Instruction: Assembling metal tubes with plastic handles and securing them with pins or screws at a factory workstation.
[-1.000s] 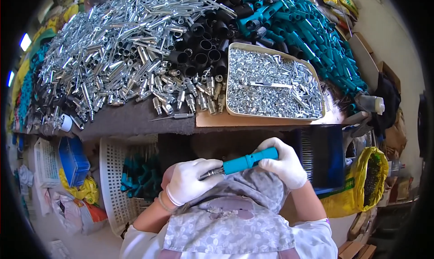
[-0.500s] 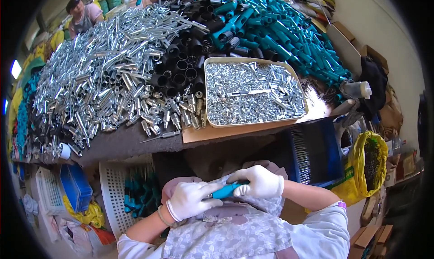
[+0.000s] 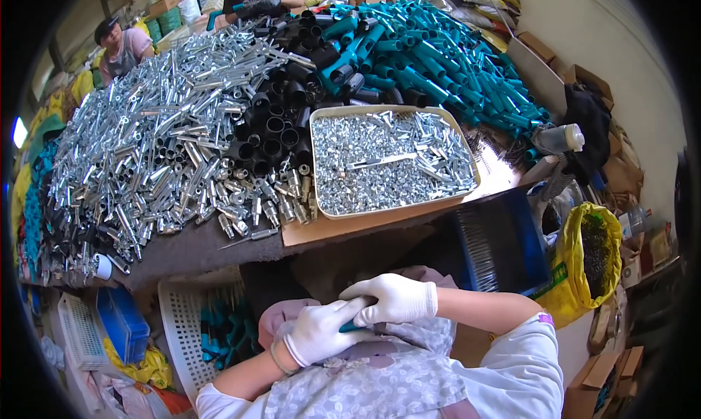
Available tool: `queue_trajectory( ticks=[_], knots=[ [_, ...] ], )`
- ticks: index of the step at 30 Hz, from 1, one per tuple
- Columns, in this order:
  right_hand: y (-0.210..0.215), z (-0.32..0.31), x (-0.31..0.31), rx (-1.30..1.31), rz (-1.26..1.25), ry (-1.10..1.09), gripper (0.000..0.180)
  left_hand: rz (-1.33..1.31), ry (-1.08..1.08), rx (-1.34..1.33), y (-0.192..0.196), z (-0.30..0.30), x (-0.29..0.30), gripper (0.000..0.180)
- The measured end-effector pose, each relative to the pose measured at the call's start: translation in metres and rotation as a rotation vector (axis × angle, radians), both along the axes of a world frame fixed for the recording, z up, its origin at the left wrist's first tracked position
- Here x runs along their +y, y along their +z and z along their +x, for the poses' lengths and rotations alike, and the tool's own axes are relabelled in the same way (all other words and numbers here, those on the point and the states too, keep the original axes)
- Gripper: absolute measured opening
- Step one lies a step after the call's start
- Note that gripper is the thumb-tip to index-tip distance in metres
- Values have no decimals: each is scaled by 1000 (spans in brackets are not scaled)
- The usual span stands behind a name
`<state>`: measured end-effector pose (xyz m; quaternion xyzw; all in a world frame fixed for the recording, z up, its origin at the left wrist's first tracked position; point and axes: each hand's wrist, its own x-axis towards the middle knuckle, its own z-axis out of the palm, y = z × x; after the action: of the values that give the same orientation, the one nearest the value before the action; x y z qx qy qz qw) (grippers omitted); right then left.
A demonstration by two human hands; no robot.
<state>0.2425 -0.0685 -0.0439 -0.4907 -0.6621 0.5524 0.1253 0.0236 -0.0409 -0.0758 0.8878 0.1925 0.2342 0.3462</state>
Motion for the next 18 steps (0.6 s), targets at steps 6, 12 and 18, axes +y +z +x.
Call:
queue_trajectory(
  ticks=[6, 12, 18],
  knots=[
    [56, 48, 66, -290, 703, -6, 30, 162, 149, -66, 4, 5, 11, 46],
    [24, 200, 180, -824, 1051, -569, 22, 140, 155, -49, 3, -3, 12, 47],
    [24, 196, 191, -876, 875, -523, 25, 109, 182, -27, -2, -5, 11, 47]
  ],
)
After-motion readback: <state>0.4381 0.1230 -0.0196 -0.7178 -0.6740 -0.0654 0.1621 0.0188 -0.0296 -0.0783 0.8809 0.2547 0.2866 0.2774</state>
